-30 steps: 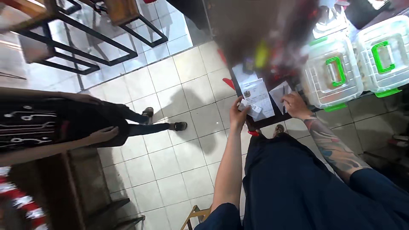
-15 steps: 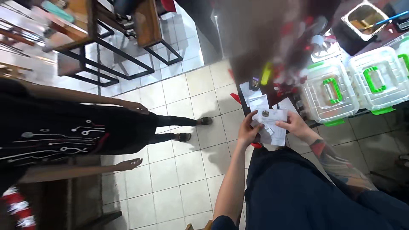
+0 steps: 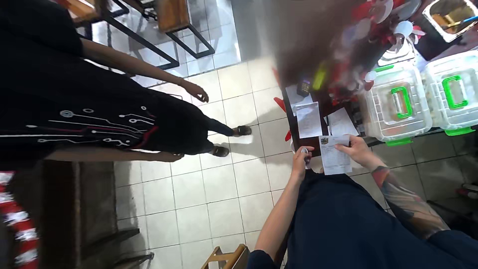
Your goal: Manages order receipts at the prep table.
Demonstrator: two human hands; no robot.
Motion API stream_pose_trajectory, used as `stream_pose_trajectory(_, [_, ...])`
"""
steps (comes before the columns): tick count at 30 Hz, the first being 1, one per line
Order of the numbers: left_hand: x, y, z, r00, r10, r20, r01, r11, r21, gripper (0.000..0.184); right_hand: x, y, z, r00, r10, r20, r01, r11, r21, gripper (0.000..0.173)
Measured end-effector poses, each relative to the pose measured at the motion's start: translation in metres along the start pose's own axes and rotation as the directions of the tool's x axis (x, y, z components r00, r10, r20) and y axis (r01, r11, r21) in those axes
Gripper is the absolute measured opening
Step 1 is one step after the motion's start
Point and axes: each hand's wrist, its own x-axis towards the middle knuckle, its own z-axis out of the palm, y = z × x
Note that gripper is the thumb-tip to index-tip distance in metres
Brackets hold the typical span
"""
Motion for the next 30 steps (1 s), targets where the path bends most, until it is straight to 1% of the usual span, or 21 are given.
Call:
stream_pose_trajectory(2, [0.001,-0.001,0.001,0.997,0.041,0.058,-0.045,0.997,0.066,0.031,0.0,-0.003,0.009,0.999,0.009,0.031,-0.01,1.0,0.012,0.028])
stream_pose_trajectory(3, [0.0,0.003,0.002,0.996,0.045,0.081,-0.056,0.988,0.144,0.034,-0.001,-0.004,0.013,0.999,0.003,0.041,-0.004,1.0,0.019,0.029])
stream_pose_trajectory(4, [-0.001,0.008,0.004,0.994,0.035,0.101,-0.056,0.974,0.218,0.04,-0.002,-0.004,0.017,0.999,-0.005,0.048,0.004,1.0,0.029,0.03])
stream_pose_trajectory(5, [-0.002,0.012,0.006,0.993,0.034,0.117,-0.063,0.964,0.257,0.042,-0.003,-0.005,0.02,0.998,-0.02,0.055,0.017,0.999,0.04,0.03])
stream_pose_trajectory(8, [-0.006,0.015,0.005,0.989,0.075,0.13,-0.11,0.952,0.286,0.029,-0.005,-0.011,0.029,0.995,-0.056,0.084,0.052,0.997,0.058,0.033])
stream_pose_trajectory(10, [-0.007,0.018,0.002,0.99,0.07,0.119,-0.103,0.95,0.296,0.026,-0.005,-0.014,0.03,0.994,-0.048,0.101,0.044,0.998,0.042,0.03])
stream_pose_trajectory(12, [-0.008,0.022,-0.005,0.992,0.054,0.115,-0.089,0.94,0.33,0.028,-0.003,-0.02,0.028,0.995,-0.052,0.082,0.053,0.998,-0.014,0.027])
stream_pose_trajectory(13, [-0.008,0.023,-0.01,0.991,0.049,0.124,-0.092,0.926,0.366,0.03,-0.001,-0.021,0.026,0.994,-0.092,0.058,0.095,0.993,-0.066,0.029])
stream_pose_trajectory(14, [-0.007,0.023,-0.016,0.989,0.051,0.137,-0.103,0.908,0.406,0.031,0.005,-0.02,0.025,0.986,-0.165,0.027,0.167,0.975,-0.144,0.028])
stream_pose_trajectory(15, [-0.006,0.024,-0.022,0.987,0.053,0.151,-0.116,0.889,0.444,0.031,0.012,-0.021,0.023,0.968,-0.25,0.026,0.248,0.936,-0.25,0.026])
stream_pose_trajectory(16, [-0.005,0.025,-0.028,0.987,0.044,0.157,-0.116,0.866,0.487,0.033,0.023,-0.023,0.023,0.946,-0.318,0.055,0.317,0.881,-0.351,0.025])
stream_pose_trajectory(17, [-0.004,0.026,-0.034,0.988,0.026,0.154,-0.105,0.844,0.526,0.035,0.036,-0.027,0.024,0.929,-0.354,0.107,0.364,0.826,-0.431,0.026])
stream_pose_trajectory(19, [-0.002,0.031,-0.045,0.992,-0.01,0.123,-0.065,0.805,0.59,0.04,0.065,-0.028,0.03,0.898,-0.368,0.242,0.438,0.688,-0.579,0.031])
stream_pose_trajectory(20, [-0.001,0.034,-0.052,0.994,-0.008,0.107,-0.06,0.786,0.615,0.04,0.077,-0.026,0.035,0.88,-0.372,0.295,0.473,0.628,-0.619,0.034])
stream_pose_trajectory(23, [0.001,0.045,-0.074,0.995,0.049,0.092,-0.097,0.76,0.643,0.038,0.099,-0.02,0.046,0.847,-0.342,0.407,0.532,0.515,-0.672,0.04])
stream_pose_trajectory(26, [0.001,0.057,-0.1,0.989,0.14,0.052,-0.14,0.748,0.649,0.029,0.11,-0.013,0.048,0.825,-0.347,0.446,0.563,0.442,-0.699,0.042])
stream_pose_trajectory(28, [0.004,0.062,-0.114,0.982,0.19,-0.016,-0.135,0.754,0.642,0.027,0.113,-0.007,0.045,0.811,-0.349,0.47,0.58,0.38,-0.72,0.043])
stream_pose_trajectory(30, [0.008,0.067,-0.125,0.971,0.204,-0.128,-0.067,0.742,0.668,0.029,0.113,-0.005,0.043,0.792,-0.347,0.503,0.605,0.336,-0.722,0.042])
